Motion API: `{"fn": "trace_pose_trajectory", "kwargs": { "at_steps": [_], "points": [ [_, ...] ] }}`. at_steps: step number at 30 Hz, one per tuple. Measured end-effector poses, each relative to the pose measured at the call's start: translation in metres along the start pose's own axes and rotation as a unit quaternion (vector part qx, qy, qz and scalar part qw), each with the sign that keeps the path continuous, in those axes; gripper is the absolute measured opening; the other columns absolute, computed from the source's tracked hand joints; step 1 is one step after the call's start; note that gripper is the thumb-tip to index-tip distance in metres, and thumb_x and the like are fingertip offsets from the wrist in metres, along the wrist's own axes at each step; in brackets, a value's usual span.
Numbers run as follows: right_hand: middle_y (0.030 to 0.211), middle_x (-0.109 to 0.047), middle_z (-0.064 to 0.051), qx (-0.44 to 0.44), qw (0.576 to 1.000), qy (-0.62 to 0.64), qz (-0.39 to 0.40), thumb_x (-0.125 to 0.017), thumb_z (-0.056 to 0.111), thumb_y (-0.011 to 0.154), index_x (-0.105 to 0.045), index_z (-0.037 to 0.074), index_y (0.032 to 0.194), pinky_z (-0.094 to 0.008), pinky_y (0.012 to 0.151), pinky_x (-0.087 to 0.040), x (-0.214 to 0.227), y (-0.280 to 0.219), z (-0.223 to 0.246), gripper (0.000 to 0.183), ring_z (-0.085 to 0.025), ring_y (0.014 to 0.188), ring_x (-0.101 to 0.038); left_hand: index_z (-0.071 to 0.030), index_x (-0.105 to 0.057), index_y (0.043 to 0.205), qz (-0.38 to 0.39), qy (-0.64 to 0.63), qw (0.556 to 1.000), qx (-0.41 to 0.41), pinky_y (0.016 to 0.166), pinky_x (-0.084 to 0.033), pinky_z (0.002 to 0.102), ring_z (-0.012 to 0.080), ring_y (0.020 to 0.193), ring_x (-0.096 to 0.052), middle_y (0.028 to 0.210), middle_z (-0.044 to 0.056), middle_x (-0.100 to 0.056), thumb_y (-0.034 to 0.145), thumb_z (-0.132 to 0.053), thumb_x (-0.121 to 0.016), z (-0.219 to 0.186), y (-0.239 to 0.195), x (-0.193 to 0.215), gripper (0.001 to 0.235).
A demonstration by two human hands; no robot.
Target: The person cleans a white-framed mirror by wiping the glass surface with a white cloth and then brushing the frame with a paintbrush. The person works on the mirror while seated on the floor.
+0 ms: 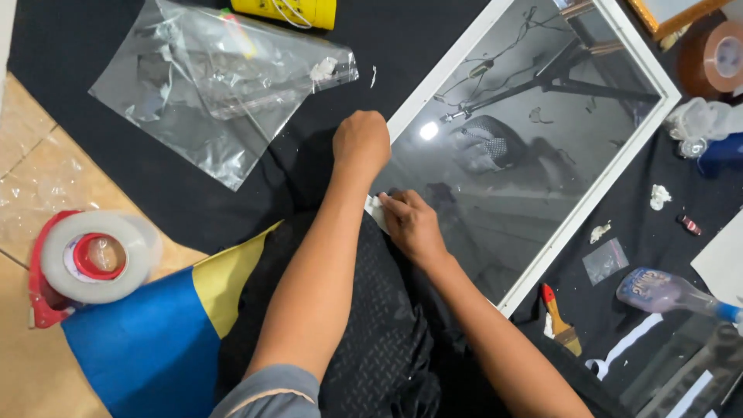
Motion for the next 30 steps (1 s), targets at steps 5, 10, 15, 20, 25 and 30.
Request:
{"fn": "trace_pose_trajectory", "kwargs": {
  "at_steps": [5, 10, 15, 20, 25, 30],
  "points": [
    [0.09, -0.067, -0.007, 0.036, 0.999, 0.011, -0.025, -0.072, 0.012, 0.092, -0.08, 0.009, 0.103, -0.036, 0.058, -0.058, -0.009, 0.026, 0.014, 0.014, -0.031, 0.08, -0.072, 0.006, -0.078, 0.099, 0.023, 0.006, 1.0, 0.016, 0.077, -0.062, 0.061, 0.0477, 0.091, -0.074, 0.09, 0.029, -0.074, 0.084, 0.007, -0.064, -0.005, -0.005, 0.007, 0.02],
    [0.09, -0.062, -0.007, 0.043, 0.998, 0.007, -0.051, -0.073, 0.015, 0.092, -0.077, 0.008, 0.099, -0.037, 0.063, -0.057, -0.003, 0.036, 0.017, 0.01, -0.03, 0.085, -0.07, 0.006, -0.077, 0.099, 0.029, 0.018, 0.999, -0.003, 0.078, -0.06, 0.063, 0.0506, 0.098, -0.072, 0.094, 0.028, -0.074, 0.087, 0.008, -0.057, -0.011, -0.003, 0.016, 0.022],
    [0.094, -0.063, -0.007, 0.049, 0.997, 0.001, -0.06, -0.07, 0.01, 0.088, -0.071, 0.011, 0.095, -0.036, 0.071, -0.058, -0.005, 0.043, 0.017, 0.007, -0.03, 0.086, -0.07, 0.005, -0.073, 0.11, 0.05, 0.046, 0.998, -0.005, 0.087, -0.06, 0.058, 0.0477, 0.103, -0.072, 0.101, 0.028, -0.073, 0.083, -0.004, -0.069, -0.003, -0.001, 0.002, 0.028],
    [0.094, -0.063, -0.012, 0.084, 0.994, -0.055, -0.044, -0.071, 0.008, 0.084, -0.067, 0.008, 0.09, -0.036, 0.071, -0.058, 0.011, 0.075, -0.019, 0.007, -0.033, 0.084, -0.069, 0.006, -0.067, 0.117, 0.071, 0.039, 0.997, -0.001, 0.094, -0.057, 0.06, 0.0477, 0.11, -0.069, 0.108, 0.03, -0.071, 0.082, -0.011, -0.074, -0.007, -0.005, 0.002, 0.04],
    [0.095, -0.06, -0.017, 0.041, 0.987, -0.08, -0.13, -0.072, 0.006, 0.083, -0.056, 0.008, 0.081, -0.046, 0.072, -0.055, 0.052, 0.163, -0.137, 0.017, -0.042, 0.087, -0.066, -0.001, -0.065, 0.123, 0.089, 0.112, 0.989, 0.03, 0.095, -0.056, 0.053, 0.0434, 0.112, -0.068, 0.117, 0.023, -0.068, 0.087, -0.024, -0.075, -0.018, -0.014, 0.003, 0.043],
    [0.086, -0.057, -0.012, -0.03, 0.965, -0.166, -0.203, -0.065, 0.006, 0.087, -0.06, 0.011, 0.087, -0.045, 0.068, -0.048, 0.103, 0.272, -0.243, 0.007, -0.036, 0.078, -0.061, -0.005, -0.064, 0.119, 0.084, 0.145, 0.985, 0.045, 0.091, -0.055, 0.05, 0.0398, 0.109, -0.066, 0.116, 0.02, -0.066, 0.09, -0.035, -0.075, -0.013, -0.009, -0.011, 0.043]
  ]
}}
Point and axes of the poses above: each hand's wrist, its own y-axis towards the middle knuckle, its own x-axis out of the back of the hand, z = x × y, the point moved 9 cm from there along y, towards the middle knuckle
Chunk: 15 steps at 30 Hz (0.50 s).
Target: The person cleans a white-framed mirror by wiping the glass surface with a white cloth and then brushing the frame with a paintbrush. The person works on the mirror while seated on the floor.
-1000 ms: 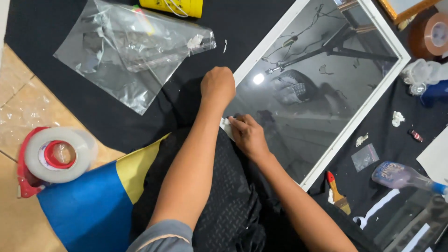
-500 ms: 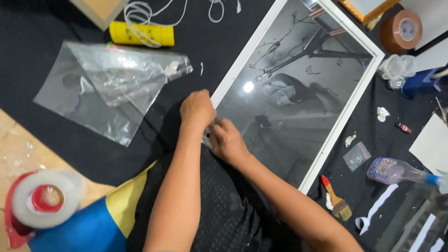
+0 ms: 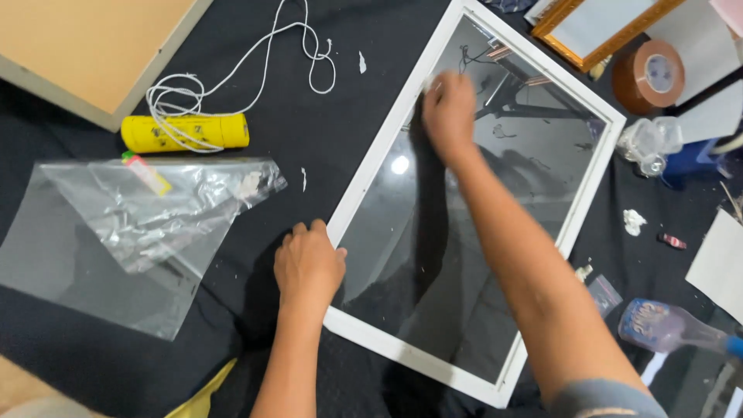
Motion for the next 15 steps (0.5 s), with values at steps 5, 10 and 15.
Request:
{"fn": "trace_pose_trajectory", "kwargs": {
  "at_steps": [5, 10, 15],
  "points": [
    [0.082, -0.062, -0.021, 0.01, 0.995, -0.092, -0.04, -0.06, 0.004, 0.086, -0.069, 0.009, 0.088, -0.055, 0.063, -0.045, -0.05, 0.089, -0.108, 0.01, -0.043, 0.073, -0.061, -0.009, -0.068, 0.103, -0.062, 0.024, 0.998, 0.002, 0.075, -0.057, 0.047, 0.0358, 0.092, -0.067, 0.102, 0.015, -0.067, 0.09, -0.042, -0.076, 0.003, 0.012, -0.008, 0.036],
    [0.087, -0.053, -0.014, 0.002, 0.998, -0.061, -0.014, -0.058, 0.003, 0.092, -0.064, 0.004, 0.072, -0.043, 0.06, -0.047, -0.061, 0.107, -0.134, 0.021, -0.033, 0.073, -0.057, -0.013, -0.069, 0.096, -0.076, 0.022, 0.997, -0.019, 0.076, -0.055, 0.044, 0.0313, 0.087, -0.067, 0.095, 0.01, -0.068, 0.091, -0.024, -0.076, 0.001, 0.013, -0.009, 0.014],
    [0.082, -0.066, -0.014, 0.04, 0.997, -0.057, -0.027, -0.065, 0.005, 0.086, -0.075, 0.01, 0.077, -0.047, 0.064, -0.049, -0.038, 0.073, -0.083, 0.015, -0.033, 0.072, -0.065, -0.012, -0.068, 0.086, -0.137, 0.029, 0.99, -0.035, 0.074, -0.054, 0.043, 0.0329, 0.084, -0.066, 0.09, 0.011, -0.067, 0.089, 0.007, -0.053, -0.007, 0.014, -0.016, 0.024]
  ]
}}
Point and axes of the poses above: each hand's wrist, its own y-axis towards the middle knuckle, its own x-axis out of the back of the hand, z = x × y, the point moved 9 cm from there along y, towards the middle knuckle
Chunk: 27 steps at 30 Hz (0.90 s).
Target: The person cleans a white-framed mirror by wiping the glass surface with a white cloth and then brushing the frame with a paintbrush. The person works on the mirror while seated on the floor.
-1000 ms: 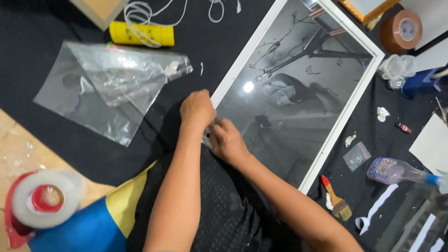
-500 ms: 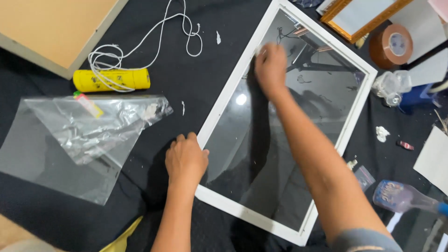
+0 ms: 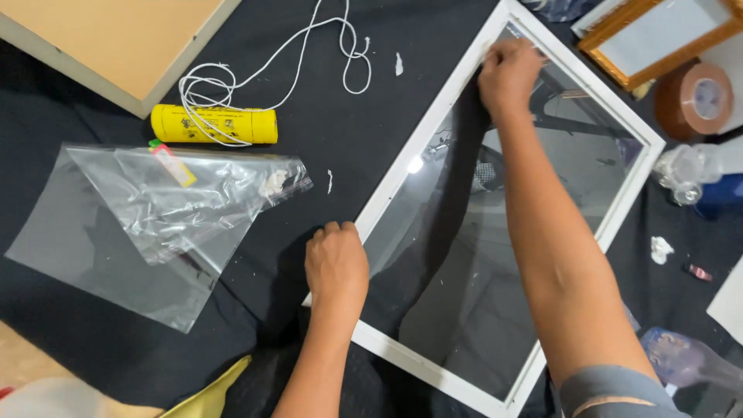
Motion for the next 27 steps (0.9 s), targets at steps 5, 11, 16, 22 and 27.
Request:
{"fn": "trace_pose_trajectory", "kwargs": {
  "at_steps": [5, 11, 16, 22, 27],
  "points": [
    [0.086, -0.069, -0.009, -0.012, 0.997, 0.064, 0.035, -0.065, 0.004, 0.08, -0.078, 0.012, 0.086, -0.044, 0.069, -0.052, 0.03, -0.047, 0.047, 0.017, -0.032, 0.077, -0.068, -0.012, -0.07, 0.089, -0.043, 0.009, 0.999, -0.009, 0.077, -0.054, 0.044, 0.0334, 0.088, -0.066, 0.092, 0.011, -0.068, 0.089, 0.004, -0.05, -0.005, -0.001, 0.007, 0.025],
    [0.079, -0.065, -0.004, -0.021, 0.989, 0.009, 0.145, -0.07, 0.01, 0.089, -0.079, 0.01, 0.089, -0.033, 0.066, -0.059, 0.026, -0.079, 0.07, 0.009, -0.024, 0.07, -0.07, 0.002, -0.074, 0.098, 0.02, -0.129, 0.991, 0.031, 0.076, -0.06, 0.044, 0.0368, 0.089, -0.073, 0.093, 0.02, -0.07, 0.084, 0.004, -0.066, 0.017, -0.003, 0.012, 0.016],
    [0.085, -0.067, -0.015, -0.024, 0.985, 0.065, 0.155, -0.071, 0.011, 0.087, -0.077, 0.007, 0.09, -0.047, 0.069, -0.056, 0.085, -0.122, 0.165, 0.007, -0.04, 0.08, -0.071, 0.006, -0.076, 0.101, 0.054, -0.169, 0.983, 0.041, 0.077, -0.064, 0.049, 0.0425, 0.093, -0.074, 0.093, 0.025, -0.072, 0.082, 0.01, -0.07, 0.015, -0.001, 0.016, 0.021],
    [0.092, -0.068, -0.007, -0.003, 0.981, 0.128, 0.149, -0.072, 0.015, 0.087, -0.077, 0.01, 0.095, -0.039, 0.072, -0.058, 0.112, -0.181, 0.208, 0.011, -0.031, 0.086, -0.071, 0.005, -0.076, 0.1, 0.054, -0.189, 0.979, 0.055, 0.075, -0.064, 0.052, 0.0455, 0.095, -0.074, 0.094, 0.027, -0.072, 0.081, 0.009, -0.07, 0.02, 0.003, 0.015, 0.02],
    [0.09, -0.064, -0.013, 0.027, 0.956, 0.205, 0.207, -0.071, 0.017, 0.084, -0.069, 0.011, 0.094, -0.047, 0.075, -0.055, 0.142, -0.247, 0.283, 0.012, -0.038, 0.09, -0.067, 0.004, -0.076, 0.104, 0.061, -0.188, 0.979, 0.055, 0.078, -0.064, 0.052, 0.0436, 0.095, -0.074, 0.096, 0.026, -0.072, 0.081, 0.004, -0.073, 0.021, 0.004, 0.009, 0.023]
  ]
}}
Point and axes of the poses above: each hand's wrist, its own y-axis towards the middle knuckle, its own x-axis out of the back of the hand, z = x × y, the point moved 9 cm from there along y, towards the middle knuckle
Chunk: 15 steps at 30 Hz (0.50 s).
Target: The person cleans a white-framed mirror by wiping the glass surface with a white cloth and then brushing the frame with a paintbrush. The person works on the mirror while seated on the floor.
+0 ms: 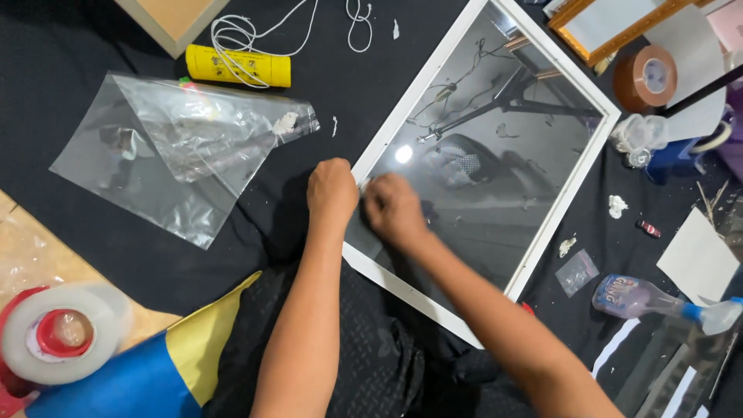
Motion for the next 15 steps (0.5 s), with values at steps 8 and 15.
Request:
{"fn": "trace_pose_trajectory", "kwargs": {
  "at_steps": [8, 15],
  "points": [
    [0.1, -0.062, -0.012, 0.084, 0.996, 0.0, -0.03, -0.067, 0.013, 0.087, -0.066, 0.014, 0.093, -0.045, 0.077, -0.052, 0.002, 0.002, -0.026, 0.006, -0.037, 0.09, -0.064, 0.002, -0.066, 0.118, 0.003, 0.061, 0.998, -0.033, 0.094, -0.057, 0.053, 0.0455, 0.11, -0.065, 0.116, 0.024, -0.064, 0.089, -0.012, -0.07, -0.025, -0.025, 0.007, 0.033],
    [0.094, -0.063, -0.01, 0.044, 0.975, -0.15, -0.158, -0.063, -0.001, 0.087, -0.071, 0.011, 0.09, -0.042, 0.074, -0.048, 0.086, 0.139, -0.211, 0.015, -0.033, 0.085, -0.058, -0.005, -0.068, 0.11, -0.049, 0.119, 0.991, -0.026, 0.086, -0.054, 0.05, 0.0409, 0.103, -0.063, 0.107, 0.019, -0.063, 0.091, -0.027, -0.072, -0.023, -0.019, -0.007, 0.03]
  ]
}}
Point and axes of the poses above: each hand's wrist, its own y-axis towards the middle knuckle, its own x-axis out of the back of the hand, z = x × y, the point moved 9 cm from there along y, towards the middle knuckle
